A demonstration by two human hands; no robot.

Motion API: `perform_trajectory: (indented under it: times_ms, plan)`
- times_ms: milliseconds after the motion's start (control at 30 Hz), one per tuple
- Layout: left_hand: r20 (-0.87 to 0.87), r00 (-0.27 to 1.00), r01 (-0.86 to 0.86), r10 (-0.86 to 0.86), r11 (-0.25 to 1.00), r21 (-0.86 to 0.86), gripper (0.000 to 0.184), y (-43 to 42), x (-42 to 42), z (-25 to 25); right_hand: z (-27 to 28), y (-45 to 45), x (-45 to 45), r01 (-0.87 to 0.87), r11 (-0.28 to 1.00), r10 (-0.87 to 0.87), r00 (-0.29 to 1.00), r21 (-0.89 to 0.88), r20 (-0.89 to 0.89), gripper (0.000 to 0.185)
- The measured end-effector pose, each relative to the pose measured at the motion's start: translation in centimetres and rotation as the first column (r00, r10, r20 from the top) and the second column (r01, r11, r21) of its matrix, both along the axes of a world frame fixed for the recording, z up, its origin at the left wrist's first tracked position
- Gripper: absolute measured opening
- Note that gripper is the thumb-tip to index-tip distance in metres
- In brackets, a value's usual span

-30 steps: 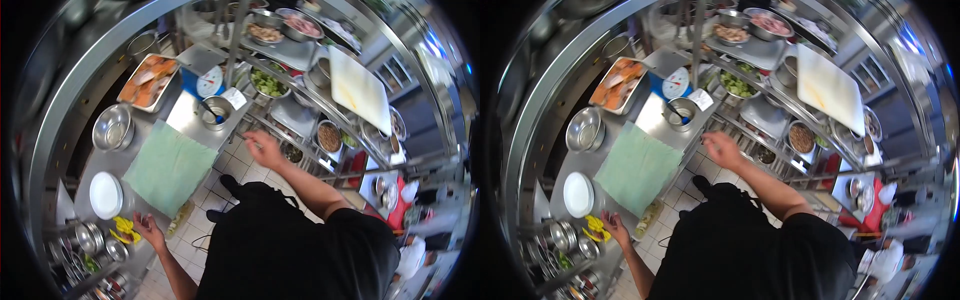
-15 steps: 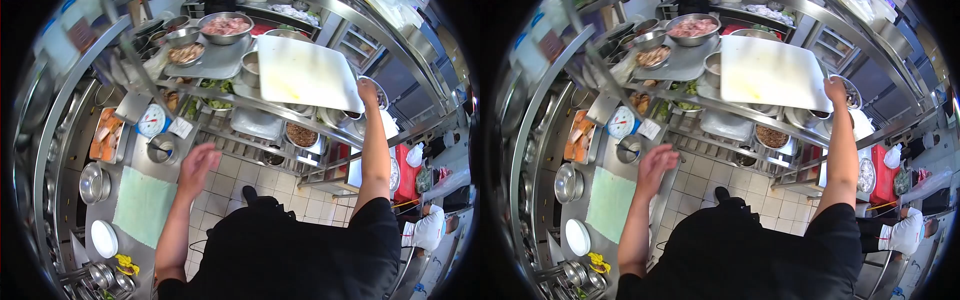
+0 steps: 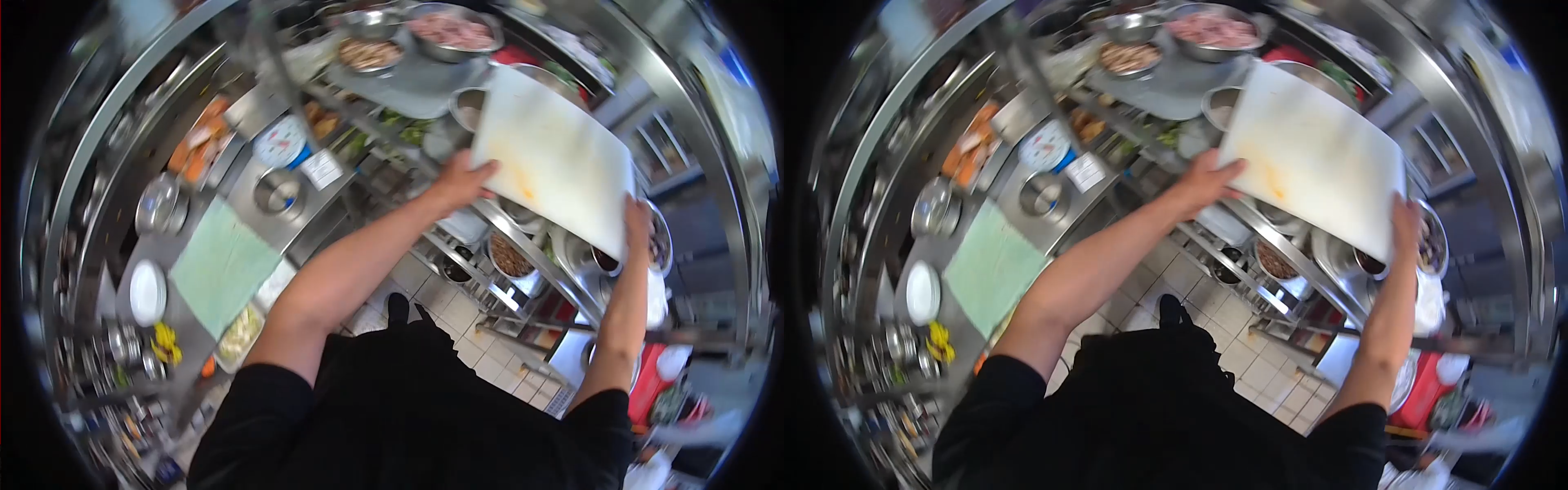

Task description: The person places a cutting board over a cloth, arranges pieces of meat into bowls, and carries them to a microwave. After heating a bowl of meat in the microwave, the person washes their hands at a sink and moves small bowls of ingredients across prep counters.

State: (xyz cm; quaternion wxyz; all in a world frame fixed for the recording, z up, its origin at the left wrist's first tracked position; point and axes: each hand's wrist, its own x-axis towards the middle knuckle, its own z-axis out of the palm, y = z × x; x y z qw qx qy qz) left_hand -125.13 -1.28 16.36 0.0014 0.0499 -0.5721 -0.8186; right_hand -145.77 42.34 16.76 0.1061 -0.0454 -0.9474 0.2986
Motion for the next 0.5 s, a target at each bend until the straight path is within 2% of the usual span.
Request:
perform_trajectory:
  times_ms: [33,67,100,133,200,233,300,333,400,467,500]
  plan:
    - [-0.036,0.999,0.010,-0.009,1.000,0.017,0.036,0.1,0.0,0.4,2.9,-2.4,2.0,0.060,0.995,-0.063,0.998,0.079,0.027,0.052]
    - [-0.065,0.998,0.025,-0.023,0.999,0.031,0.038,0.0,0.2,0.6,2.3,-0.2,0.4,-0.027,0.999,0.027,1.000,0.036,-0.007,0.049]
    - [-0.075,0.997,-0.020,0.023,0.999,0.034,0.038,0.1,1.0,1.1,2.4,0.8,-0.6,-0.007,1.000,0.007,1.000,-0.021,0.024,0.052]
    - [-0.088,0.994,-0.055,0.058,0.998,0.034,0.039,-0.1,2.2,1.5,4.2,-1.1,2.0,0.006,0.998,-0.008,0.999,-0.056,-0.039,0.052]
    - [-0.155,0.987,-0.024,0.031,0.998,0.050,0.043,-1.2,6.0,2.6,7.1,-2.1,4.1,0.001,1.000,0.002,0.994,0.023,-0.112,0.055]
    - [-0.200,0.975,-0.110,0.101,0.993,-0.037,0.049,-1.3,7.3,1.1,9.2,-4.2,6.5,-0.011,1.000,0.007,0.993,-0.029,-0.118,0.052]
    - [-0.236,0.962,-0.157,0.137,0.985,-0.068,0.052,-3.0,12.0,0.9,10.0,-6.8,10.2,-0.041,0.996,0.032,0.993,-0.074,-0.118,0.050]
    - [-0.282,0.949,-0.178,0.142,0.978,-0.107,0.056,-4.4,14.6,0.9,9.3,-7.4,11.0,-0.120,0.968,0.076,0.977,-0.220,-0.198,0.045]
    - [-0.263,0.940,-0.252,0.218,0.962,-0.105,0.059,-6.8,19.7,0.7,8.8,-11.3,13.7,-0.222,0.908,0.127,0.954,-0.355,-0.273,0.041]
    - [-0.219,0.917,-0.364,0.334,0.925,-0.110,0.053,-9.0,24.6,-0.8,8.9,-18.9,18.8,-0.236,0.858,0.145,0.963,-0.456,-0.226,0.036]
    - [-0.127,0.908,-0.416,0.400,0.899,-0.140,0.048,-10.2,27.3,-1.4,8.2,-22.0,20.1,-0.279,0.839,0.190,0.955,-0.468,-0.228,0.036]
